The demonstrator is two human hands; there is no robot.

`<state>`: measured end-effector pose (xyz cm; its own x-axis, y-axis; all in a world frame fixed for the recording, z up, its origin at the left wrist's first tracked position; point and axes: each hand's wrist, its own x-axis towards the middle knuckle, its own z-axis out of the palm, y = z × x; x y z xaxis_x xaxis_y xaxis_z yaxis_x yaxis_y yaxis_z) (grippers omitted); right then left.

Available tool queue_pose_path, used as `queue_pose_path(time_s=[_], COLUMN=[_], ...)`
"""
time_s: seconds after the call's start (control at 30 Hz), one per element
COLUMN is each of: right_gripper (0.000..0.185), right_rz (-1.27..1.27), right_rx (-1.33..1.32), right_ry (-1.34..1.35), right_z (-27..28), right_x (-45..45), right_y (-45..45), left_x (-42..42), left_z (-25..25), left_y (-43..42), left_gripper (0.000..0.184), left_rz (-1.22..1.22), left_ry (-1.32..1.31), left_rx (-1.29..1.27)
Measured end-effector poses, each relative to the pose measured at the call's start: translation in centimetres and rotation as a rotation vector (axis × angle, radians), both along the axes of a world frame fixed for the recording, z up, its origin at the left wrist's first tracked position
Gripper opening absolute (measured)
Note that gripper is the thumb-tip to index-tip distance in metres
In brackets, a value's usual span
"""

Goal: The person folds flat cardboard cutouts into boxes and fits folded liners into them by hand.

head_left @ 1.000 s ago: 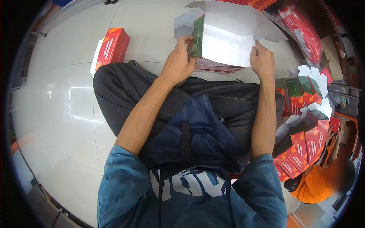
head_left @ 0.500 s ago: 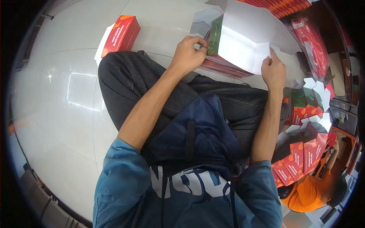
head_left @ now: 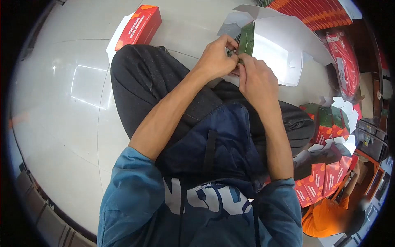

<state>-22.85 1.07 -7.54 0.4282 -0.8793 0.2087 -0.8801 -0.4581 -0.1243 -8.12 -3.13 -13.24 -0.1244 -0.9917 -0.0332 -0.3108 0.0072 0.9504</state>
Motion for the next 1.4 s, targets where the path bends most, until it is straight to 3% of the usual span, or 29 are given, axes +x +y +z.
queue_pose_path(time_s=[0.3, 0.6, 0.7, 0.8, 0.87, 0.97, 1.1, 1.2, 1.4], right_gripper=[0.043, 0.055, 0.060, 0.074, 0.057, 0.045, 0.044, 0.040, 0.039], right_rz=[-0.114, 0.007, -0.106, -0.345, -0.384, -0.415, -0.330, -0.393, -0.409], right_rx=[0.007, 0.094, 0.522, 0.409, 0.351, 0.316, 0.183, 0.259, 0.257], right_ry=[0.060, 0.173, -0.336, -0.560, -0.489, -0.343, -0.424, -0.477, -0.508], right_z=[-0.3, -1.2, 1.5, 2.3, 1.4, 1.3, -0.3, 0.3, -0.2], right_x=[1.7, 1.0, -0.3, 0.2, 0.1, 0.8, -0.2, -0.6, -1.6], right_y=[-0.2, -0.5, -1.1, -3.3, -4.9, -6.1, -6.0, -5.9, -5.7], left_x=[0.0, 0.1, 0.2, -0.1, -0.7, -1.7, -2.8, -3.4, -3.7], left_z=[-0.6, 0.2, 0.7, 1.2, 0.9, -0.3, -1.7, -3.0, -3.7], left_y=[-0.3, -0.1, 0.1, 0.5, 0.9, 0.5, -2.4, -3.0, -2.6], left_gripper=[0.044, 0.047, 0.054, 0.062, 0.066, 0.067, 0.065, 0.056, 0.043], left_rz=[0.025, -0.001, -0.038, -0.071, -0.063, 0.036, 0.133, 0.063, 0.116], left_ry=[0.035, 0.099, -0.001, -0.030, -0.018, 0.079, 0.345, 0.463, 0.203], left_rx=[0.055, 0.130, 0.162, 0.171, 0.176, 0.090, 0.137, 0.174, -0.050])
